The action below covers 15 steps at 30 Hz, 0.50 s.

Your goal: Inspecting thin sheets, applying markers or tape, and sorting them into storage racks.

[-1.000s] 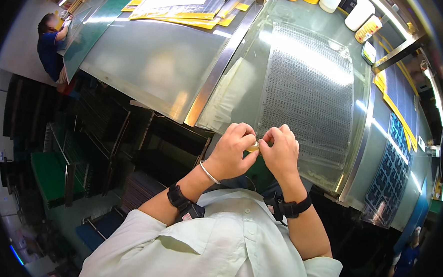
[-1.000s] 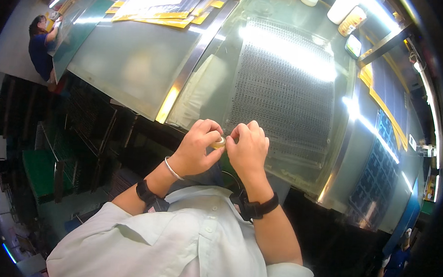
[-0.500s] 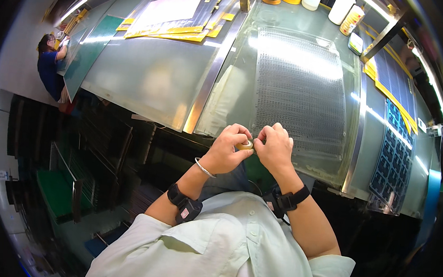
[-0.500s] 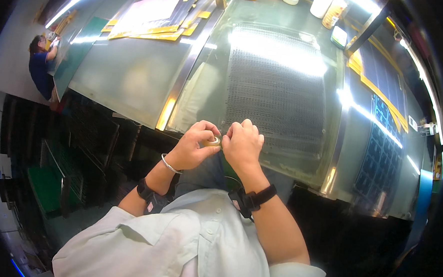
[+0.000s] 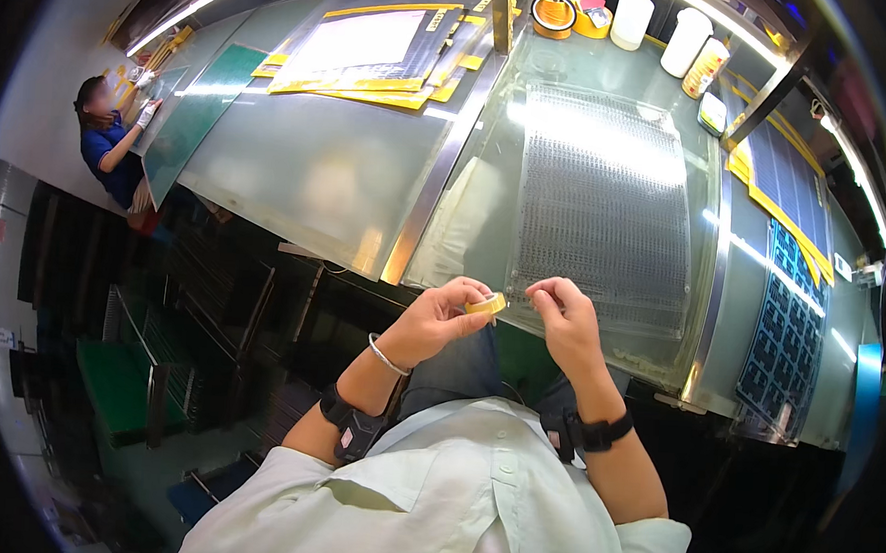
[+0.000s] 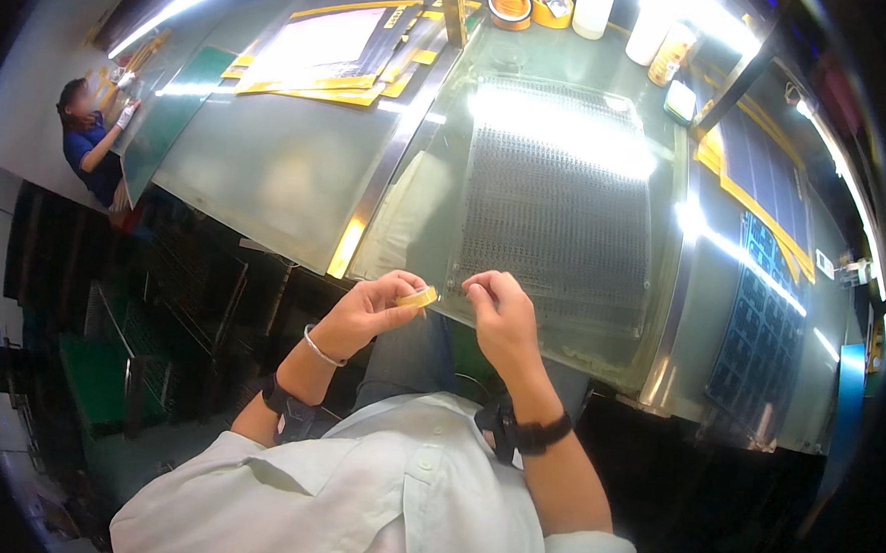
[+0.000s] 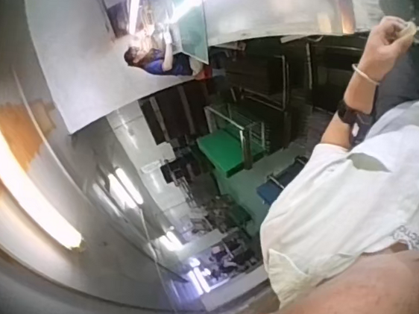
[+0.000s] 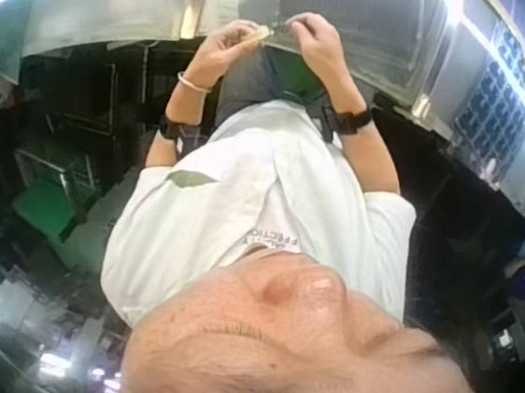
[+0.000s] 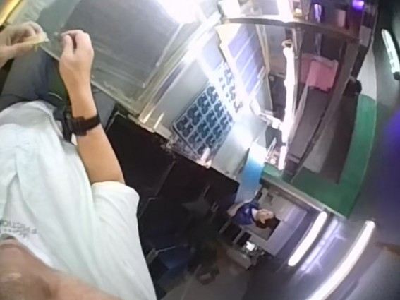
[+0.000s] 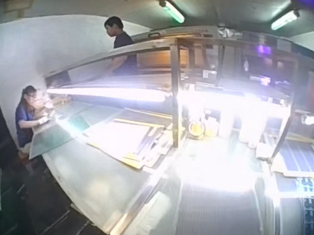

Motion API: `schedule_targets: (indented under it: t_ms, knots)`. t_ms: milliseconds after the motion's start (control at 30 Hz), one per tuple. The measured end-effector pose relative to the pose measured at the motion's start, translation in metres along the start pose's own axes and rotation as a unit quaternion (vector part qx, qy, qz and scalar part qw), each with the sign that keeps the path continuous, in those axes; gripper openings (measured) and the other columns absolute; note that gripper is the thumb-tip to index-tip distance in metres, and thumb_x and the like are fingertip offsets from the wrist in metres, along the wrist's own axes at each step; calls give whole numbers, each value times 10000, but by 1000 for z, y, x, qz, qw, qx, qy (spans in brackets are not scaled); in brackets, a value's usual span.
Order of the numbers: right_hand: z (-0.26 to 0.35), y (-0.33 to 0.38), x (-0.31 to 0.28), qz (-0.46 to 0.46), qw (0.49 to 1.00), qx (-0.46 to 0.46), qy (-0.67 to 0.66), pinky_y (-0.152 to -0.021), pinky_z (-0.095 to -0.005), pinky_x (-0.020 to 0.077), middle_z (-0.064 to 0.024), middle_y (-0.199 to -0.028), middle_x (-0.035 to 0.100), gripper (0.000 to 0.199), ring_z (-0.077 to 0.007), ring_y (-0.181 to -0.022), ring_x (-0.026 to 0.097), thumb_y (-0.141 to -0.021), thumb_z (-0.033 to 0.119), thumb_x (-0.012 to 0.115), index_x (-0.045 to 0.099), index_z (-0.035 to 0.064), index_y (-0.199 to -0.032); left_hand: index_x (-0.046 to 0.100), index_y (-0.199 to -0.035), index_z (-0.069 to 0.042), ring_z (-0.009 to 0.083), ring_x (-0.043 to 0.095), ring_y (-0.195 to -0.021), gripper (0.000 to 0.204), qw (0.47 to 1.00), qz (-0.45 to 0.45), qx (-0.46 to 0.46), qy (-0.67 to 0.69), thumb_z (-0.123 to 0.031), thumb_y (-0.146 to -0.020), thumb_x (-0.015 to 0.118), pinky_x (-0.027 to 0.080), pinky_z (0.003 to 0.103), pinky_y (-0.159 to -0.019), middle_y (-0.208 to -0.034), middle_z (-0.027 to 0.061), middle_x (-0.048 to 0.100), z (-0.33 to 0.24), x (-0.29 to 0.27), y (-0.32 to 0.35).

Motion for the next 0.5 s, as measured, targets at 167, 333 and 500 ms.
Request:
schedule_targets:
  t_ms: [167, 333, 500]
  knots:
    - [17, 20, -14, 115, 954, 109, -255, -715, -234, 420, -9, -867, 625, 281, -92, -860, 559, -983, 282, 516, 647, 35, -960, 614, -1006, -12, 82, 500, -947, 143, 995, 79, -22, 63, -122, -918, 636, 433, 225, -825, -1147, 49, 483, 0, 12, -1]
    - [10, 23, -27, 135, 939, 124, -291, -686, -215, 397, 9, -838, 609, 239, -62, -813, 536, -970, 276, 547, 610, 51, -925, 604, -1025, -11, 103, 504, -974, 135, 994, 99, -29, 34, -87, -914, 622, 433, 248, -850, -1184, 62, 469, 3, 22, -10]
    - [-6, 22, -35, 173, 899, 166, -367, -663, -188, 387, 9, -802, 589, 139, -54, -727, 507, -935, 180, 597, 591, 53, -879, 622, -990, -45, 108, 492, -936, 175, 993, 111, -22, -44, -174, -885, 675, 420, 248, -803, -1128, 44, 492, 1, 32, -21]
Point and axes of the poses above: each hand's wrist, its own y-axis away from the middle knuckle, its own x-axis out of the palm, z = x × y, the point moved 1 cm from there along -y, towards the middle knuckle
